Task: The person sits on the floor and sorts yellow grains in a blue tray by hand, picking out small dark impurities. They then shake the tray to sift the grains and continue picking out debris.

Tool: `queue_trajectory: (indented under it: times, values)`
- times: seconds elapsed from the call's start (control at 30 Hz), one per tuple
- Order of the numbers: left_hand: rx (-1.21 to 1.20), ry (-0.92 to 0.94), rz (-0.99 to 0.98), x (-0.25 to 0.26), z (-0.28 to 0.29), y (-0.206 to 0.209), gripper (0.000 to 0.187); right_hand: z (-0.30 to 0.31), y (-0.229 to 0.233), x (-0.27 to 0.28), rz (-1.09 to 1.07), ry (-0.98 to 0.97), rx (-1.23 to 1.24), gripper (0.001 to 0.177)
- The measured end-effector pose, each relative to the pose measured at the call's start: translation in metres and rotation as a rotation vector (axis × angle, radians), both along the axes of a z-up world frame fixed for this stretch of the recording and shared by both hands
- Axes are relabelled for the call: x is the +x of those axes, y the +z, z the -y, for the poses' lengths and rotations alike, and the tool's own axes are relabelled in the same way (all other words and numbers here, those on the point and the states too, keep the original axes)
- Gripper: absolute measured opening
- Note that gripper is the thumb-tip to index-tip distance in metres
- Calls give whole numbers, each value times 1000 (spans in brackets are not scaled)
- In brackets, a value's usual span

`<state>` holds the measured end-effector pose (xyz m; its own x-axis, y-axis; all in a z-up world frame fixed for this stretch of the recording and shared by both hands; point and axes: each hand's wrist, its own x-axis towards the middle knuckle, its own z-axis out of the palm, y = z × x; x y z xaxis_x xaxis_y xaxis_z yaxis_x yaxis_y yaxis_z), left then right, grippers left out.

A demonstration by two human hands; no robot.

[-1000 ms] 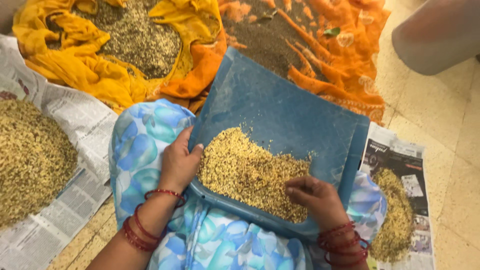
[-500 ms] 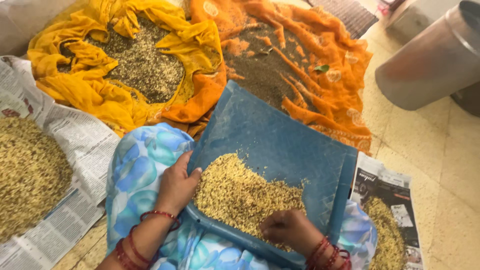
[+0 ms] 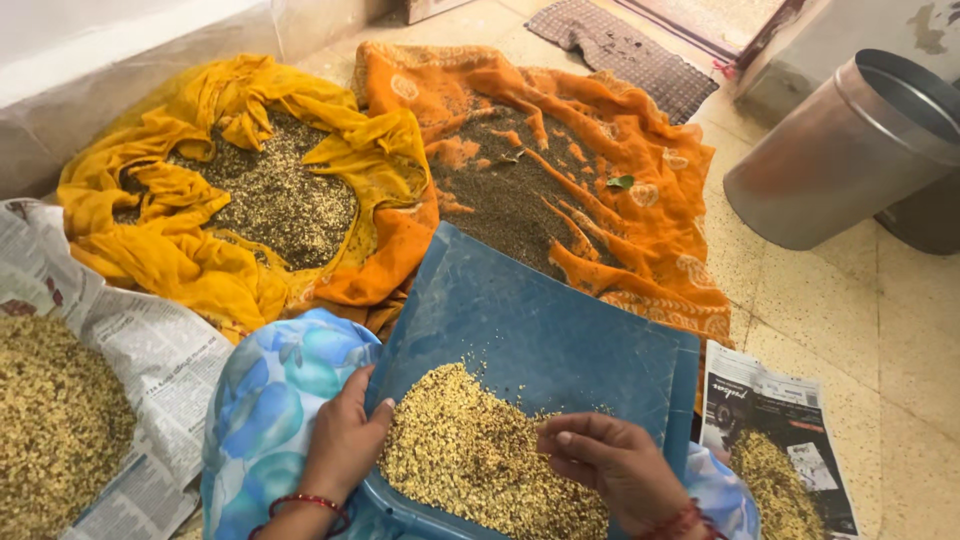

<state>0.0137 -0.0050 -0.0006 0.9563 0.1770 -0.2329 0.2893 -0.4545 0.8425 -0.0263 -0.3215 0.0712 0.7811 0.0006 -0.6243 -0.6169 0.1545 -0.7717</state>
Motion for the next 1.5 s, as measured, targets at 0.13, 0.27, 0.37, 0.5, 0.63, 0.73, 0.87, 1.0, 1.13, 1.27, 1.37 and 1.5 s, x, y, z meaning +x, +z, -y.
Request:
queue_trajectory:
  times: [0.13,0.27,0.37,0.5,0.63,0.73,0.87,1.0,1.13,1.27,1.37,1.5]
  values:
    - [42,-28,49,3,0,-7,53,-1,61,-5,131,109,23,31]
    - [46,-28,91,1,2,-7,52,5,133,-30,479,250,81,38]
    - [50,-15,10,2,0,-2,51,11,136,-33,617,224,58,39]
    - [84,-9,98,0,2,-5,52,17,149,-45,618,98,-103,41]
    - [84,-13,25,-1,1,-7,53,5,66,-32,304,142,-513,43]
    - [123,-26,-29,1,0,-2,55,7,-8,-37,450,220,-1186,29]
    - [73,-27,-11,2,1,0,51,51,-31,-44,131,-56,-1028,26]
    - [37,-30,89,3,1,-4,49,88,-33,-31,295,-381,-1042,32]
    - [19,-34,89,-2,0,-8,47,120,-38,-7,416,-482,-703,57]
    - [16,-18,125,-2,0,-5,45,122,-60,7,139,-327,-628,62]
    - [22,-6,92,-4,1,-8,44,136,-78,11,132,-259,-600,50]
    - [-1,-19,123,7,-6,-35,44,150,-90,3,155,-216,-598,37]
